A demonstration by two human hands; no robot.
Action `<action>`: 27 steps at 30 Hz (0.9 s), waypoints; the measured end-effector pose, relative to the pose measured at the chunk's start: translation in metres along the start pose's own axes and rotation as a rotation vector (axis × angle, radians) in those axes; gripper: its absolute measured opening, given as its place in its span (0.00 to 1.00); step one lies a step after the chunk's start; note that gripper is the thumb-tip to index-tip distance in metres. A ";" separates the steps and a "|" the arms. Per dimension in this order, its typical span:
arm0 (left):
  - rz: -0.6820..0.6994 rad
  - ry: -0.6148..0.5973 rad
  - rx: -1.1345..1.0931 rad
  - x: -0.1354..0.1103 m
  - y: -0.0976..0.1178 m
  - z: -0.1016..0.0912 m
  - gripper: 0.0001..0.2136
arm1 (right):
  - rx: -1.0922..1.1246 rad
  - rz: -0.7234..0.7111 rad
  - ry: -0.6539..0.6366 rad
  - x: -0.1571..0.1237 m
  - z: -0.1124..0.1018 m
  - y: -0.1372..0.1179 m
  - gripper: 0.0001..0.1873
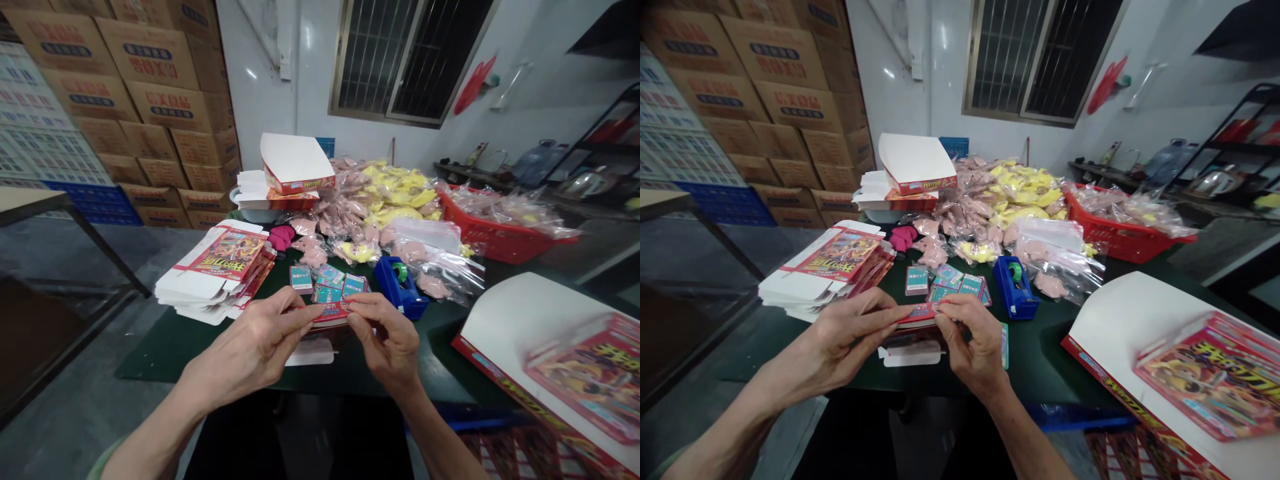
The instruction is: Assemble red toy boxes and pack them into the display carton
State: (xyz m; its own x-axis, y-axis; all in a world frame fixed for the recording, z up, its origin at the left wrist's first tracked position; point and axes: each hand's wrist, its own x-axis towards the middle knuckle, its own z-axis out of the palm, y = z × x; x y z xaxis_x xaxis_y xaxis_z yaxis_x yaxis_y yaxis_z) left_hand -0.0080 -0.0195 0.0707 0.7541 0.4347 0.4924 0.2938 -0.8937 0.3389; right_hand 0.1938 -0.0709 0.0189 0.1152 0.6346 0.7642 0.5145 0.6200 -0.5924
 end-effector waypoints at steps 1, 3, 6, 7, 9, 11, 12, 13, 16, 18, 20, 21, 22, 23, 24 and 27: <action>0.012 0.033 0.034 -0.003 0.000 0.003 0.19 | -0.003 0.005 0.007 0.000 0.000 0.000 0.10; 0.044 0.102 0.109 -0.008 0.000 0.011 0.19 | 0.000 0.016 0.007 0.000 0.000 -0.001 0.11; 0.088 0.152 0.162 -0.014 -0.003 0.021 0.20 | 0.016 0.040 -0.024 -0.003 0.002 -0.001 0.11; 0.103 0.167 0.163 -0.014 -0.004 0.024 0.20 | 0.018 0.051 -0.030 -0.005 0.003 0.000 0.11; 0.126 0.203 0.149 -0.014 -0.008 0.029 0.21 | 0.029 0.085 -0.015 -0.007 0.004 0.001 0.12; 0.138 0.240 0.132 -0.013 -0.010 0.032 0.21 | 0.048 0.110 0.012 -0.009 0.004 0.001 0.15; 0.137 0.252 0.123 -0.012 -0.010 0.032 0.20 | 0.055 0.111 0.007 -0.009 0.003 0.000 0.15; 0.136 0.263 0.112 -0.011 -0.009 0.030 0.19 | 0.061 0.112 -0.012 -0.009 0.001 -0.001 0.15; 0.131 0.254 0.056 -0.007 -0.004 0.022 0.16 | 0.073 0.113 -0.097 -0.006 -0.006 -0.006 0.11; 0.119 0.191 -0.003 -0.004 -0.002 0.016 0.14 | 0.076 0.119 -0.103 -0.004 -0.008 -0.008 0.10; 0.108 0.139 -0.036 -0.002 -0.001 0.013 0.12 | 0.052 0.094 -0.080 -0.003 -0.008 -0.009 0.11; 0.111 0.140 -0.029 -0.001 -0.002 0.013 0.12 | 0.036 0.069 -0.063 -0.004 -0.007 -0.008 0.12; 0.118 0.158 -0.004 -0.001 -0.002 0.014 0.12 | 0.020 0.037 -0.044 -0.004 -0.006 -0.006 0.13; 0.131 0.187 0.033 -0.002 -0.003 0.016 0.13 | 0.008 0.004 -0.025 -0.004 -0.005 -0.005 0.14; 0.148 0.218 0.077 -0.003 -0.004 0.018 0.14 | 0.002 -0.025 -0.010 -0.005 -0.004 -0.003 0.14; 0.182 0.248 0.184 -0.007 -0.005 0.025 0.16 | 0.037 -0.034 0.000 -0.007 -0.002 0.000 0.14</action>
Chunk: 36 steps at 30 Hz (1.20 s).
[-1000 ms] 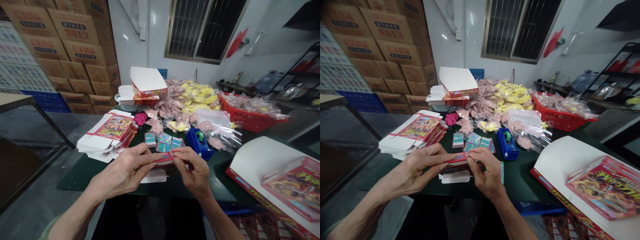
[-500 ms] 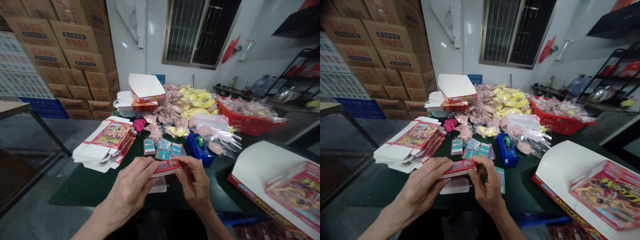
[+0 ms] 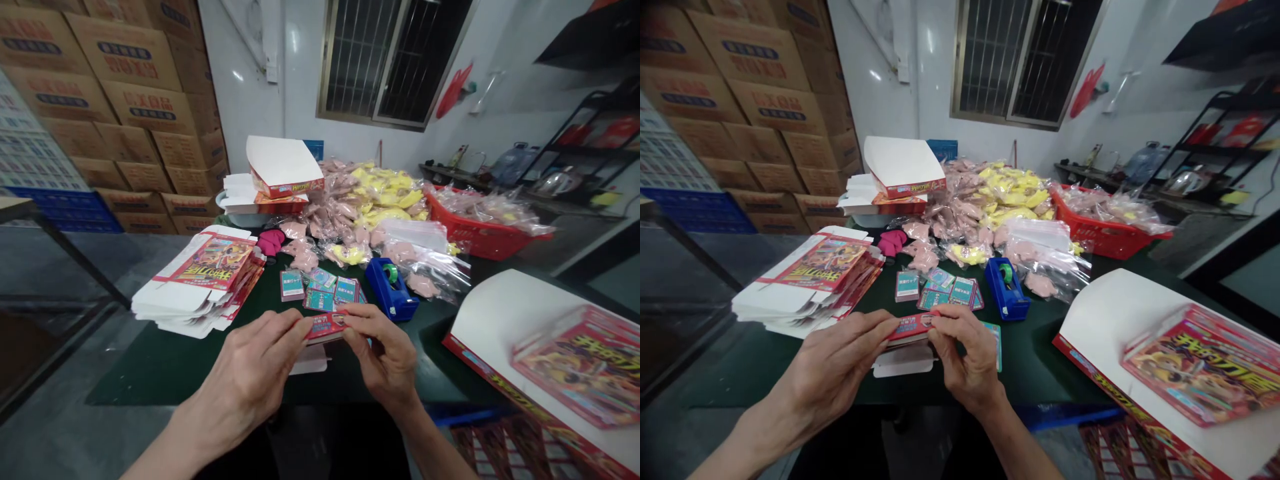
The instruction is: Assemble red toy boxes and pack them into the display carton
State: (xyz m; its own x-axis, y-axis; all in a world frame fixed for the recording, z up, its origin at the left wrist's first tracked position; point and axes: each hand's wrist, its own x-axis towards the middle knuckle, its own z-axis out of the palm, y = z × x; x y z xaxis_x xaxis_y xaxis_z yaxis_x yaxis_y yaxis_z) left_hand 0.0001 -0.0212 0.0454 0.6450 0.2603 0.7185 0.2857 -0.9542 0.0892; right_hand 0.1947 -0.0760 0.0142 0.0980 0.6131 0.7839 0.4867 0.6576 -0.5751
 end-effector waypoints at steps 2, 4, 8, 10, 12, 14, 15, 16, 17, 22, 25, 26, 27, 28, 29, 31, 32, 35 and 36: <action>0.025 0.000 0.042 -0.002 0.001 0.002 0.17 | 0.040 0.062 -0.022 0.000 -0.001 0.000 0.14; 0.041 0.015 0.072 -0.003 0.003 0.002 0.17 | 0.062 0.115 -0.037 0.000 -0.002 -0.001 0.13; 0.041 0.021 0.116 -0.003 0.004 0.004 0.18 | 0.041 0.092 -0.026 0.001 -0.001 -0.001 0.12; 0.033 0.016 0.169 -0.003 0.003 0.005 0.17 | 0.007 0.070 -0.020 -0.001 0.001 0.000 0.12; 0.031 0.030 0.229 -0.003 0.001 0.007 0.16 | -0.021 0.066 0.002 -0.004 0.004 0.002 0.14; 0.032 0.041 0.266 -0.002 -0.001 0.008 0.14 | -0.017 0.052 0.057 -0.009 0.008 0.005 0.19; 0.032 0.042 0.276 -0.002 -0.001 0.008 0.13 | -0.015 0.028 0.081 -0.011 0.010 0.006 0.21; 0.030 0.039 0.281 -0.002 -0.001 0.009 0.13 | -0.025 -0.012 0.096 -0.013 0.012 0.007 0.23; 0.025 0.034 0.284 -0.002 -0.002 0.009 0.13 | -0.057 -0.062 0.096 -0.015 0.014 0.007 0.24; 0.021 0.015 0.307 0.000 -0.002 0.008 0.12 | -0.270 -0.249 0.072 -0.015 0.017 0.008 0.24; 0.038 0.023 0.297 0.003 -0.001 0.005 0.11 | -0.277 -0.256 0.083 -0.015 0.019 0.008 0.27; 0.046 0.027 0.280 0.005 0.000 0.004 0.10 | -0.278 -0.259 0.084 -0.016 0.020 0.007 0.29; 0.055 0.031 0.259 0.007 0.000 0.001 0.09 | -0.282 -0.263 0.086 -0.017 0.021 0.008 0.31; 0.063 0.030 0.236 0.010 0.000 -0.001 0.08 | -0.294 -0.267 0.089 -0.019 0.021 0.008 0.32; 0.070 0.022 0.210 0.014 0.000 -0.003 0.07 | -0.314 -0.269 0.097 -0.021 0.022 0.008 0.33; 0.060 -0.040 0.139 0.022 -0.002 -0.008 0.07 | -0.371 -0.270 0.112 -0.025 0.022 0.011 0.34; 0.036 -0.095 0.087 0.026 -0.004 -0.010 0.08 | -0.398 -0.271 0.116 -0.026 0.022 0.012 0.34; -0.059 -0.292 -0.065 0.037 -0.009 -0.015 0.10 | -0.430 -0.269 0.098 -0.032 0.022 0.017 0.34; -0.078 -0.344 -0.088 0.040 -0.010 -0.016 0.11 | -0.424 -0.266 0.084 -0.033 0.022 0.019 0.34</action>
State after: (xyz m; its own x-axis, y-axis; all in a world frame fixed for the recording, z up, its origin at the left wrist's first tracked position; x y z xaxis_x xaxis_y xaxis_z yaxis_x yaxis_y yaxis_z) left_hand 0.0113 -0.0039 0.0843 0.8289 0.3529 0.4341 0.2910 -0.9347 0.2042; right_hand 0.1818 -0.0742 -0.0277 -0.0157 0.3998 0.9165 0.8123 0.5395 -0.2214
